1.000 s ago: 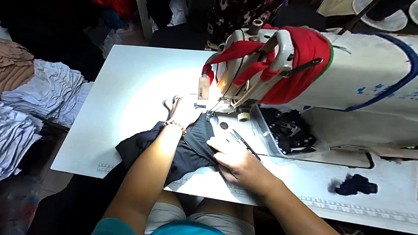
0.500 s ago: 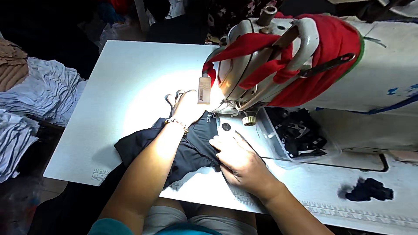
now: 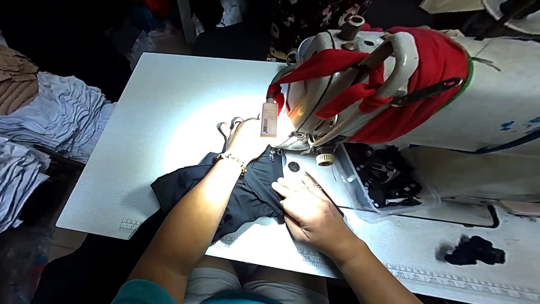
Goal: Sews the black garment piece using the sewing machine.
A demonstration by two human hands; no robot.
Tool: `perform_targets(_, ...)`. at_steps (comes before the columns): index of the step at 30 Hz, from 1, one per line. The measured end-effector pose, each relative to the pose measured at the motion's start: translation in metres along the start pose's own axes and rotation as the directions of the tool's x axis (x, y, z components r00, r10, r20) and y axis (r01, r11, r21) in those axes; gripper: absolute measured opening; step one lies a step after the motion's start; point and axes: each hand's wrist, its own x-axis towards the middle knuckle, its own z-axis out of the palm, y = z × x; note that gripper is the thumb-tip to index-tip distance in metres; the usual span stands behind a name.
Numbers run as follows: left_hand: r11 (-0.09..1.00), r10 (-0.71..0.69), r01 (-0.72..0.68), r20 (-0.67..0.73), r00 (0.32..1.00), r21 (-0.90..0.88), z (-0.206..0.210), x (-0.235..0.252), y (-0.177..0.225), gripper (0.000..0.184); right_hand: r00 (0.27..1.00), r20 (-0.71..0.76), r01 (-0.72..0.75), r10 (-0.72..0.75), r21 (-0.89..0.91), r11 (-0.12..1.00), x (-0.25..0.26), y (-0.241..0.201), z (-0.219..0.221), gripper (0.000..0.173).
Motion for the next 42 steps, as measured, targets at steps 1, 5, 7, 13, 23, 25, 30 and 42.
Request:
perform_targets(1,1.0,0.001,-0.001,-0.001,1.0,-0.002,0.001,0.001,-0.001,0.038,1.0,0.004,0.002,-0.002,-0.001,1.0,0.0,-0.001,0.0,0.025)
perform_targets(5,1.0,0.001,-0.001,0.013,1.0,-0.024,-0.001,0.002,-0.001,0.036,1.0,0.008,0.015,-0.015,-0.011,1.0,0.003,-0.004,0.002,0.023)
perform_targets(7,0.999,0.01,-0.011,-0.031,0.999,-0.048,0.003,0.001,-0.004,0.036,1.0,0.015,0.013,-0.013,-0.025,1.0,0.002,-0.006,0.002,0.021)
perform_targets(13,0.961,0.25,-0.192,-0.326,0.912,0.201,0.014,-0.089,0.001,0.042,0.999,-0.007,0.032,-0.032,-0.056,0.998,-0.003,-0.018,0.002,0.019)
perform_targets(23,0.942,0.233,-0.206,-0.075,0.97,0.264,0.025,-0.148,-0.023,0.049,1.0,0.016,-0.001,0.0,0.033,0.999,-0.015,-0.019,0.002,0.024)
perform_targets(25,0.939,0.232,-0.209,-0.055,0.971,0.273,0.025,-0.147,-0.022,0.048,1.0,0.02,-0.007,0.006,0.029,1.0,-0.017,-0.019,0.001,0.024)
perform_targets(30,0.941,0.209,-0.19,-0.037,0.977,0.279,0.025,-0.145,-0.021,0.049,1.0,0.008,-0.022,0.022,0.024,0.999,-0.017,-0.02,0.003,0.023)
perform_targets(42,0.948,0.178,-0.173,0.006,0.984,0.269,0.02,-0.134,-0.019,0.048,0.998,-0.006,-0.069,0.069,0.002,0.998,-0.013,-0.02,0.005,0.023)
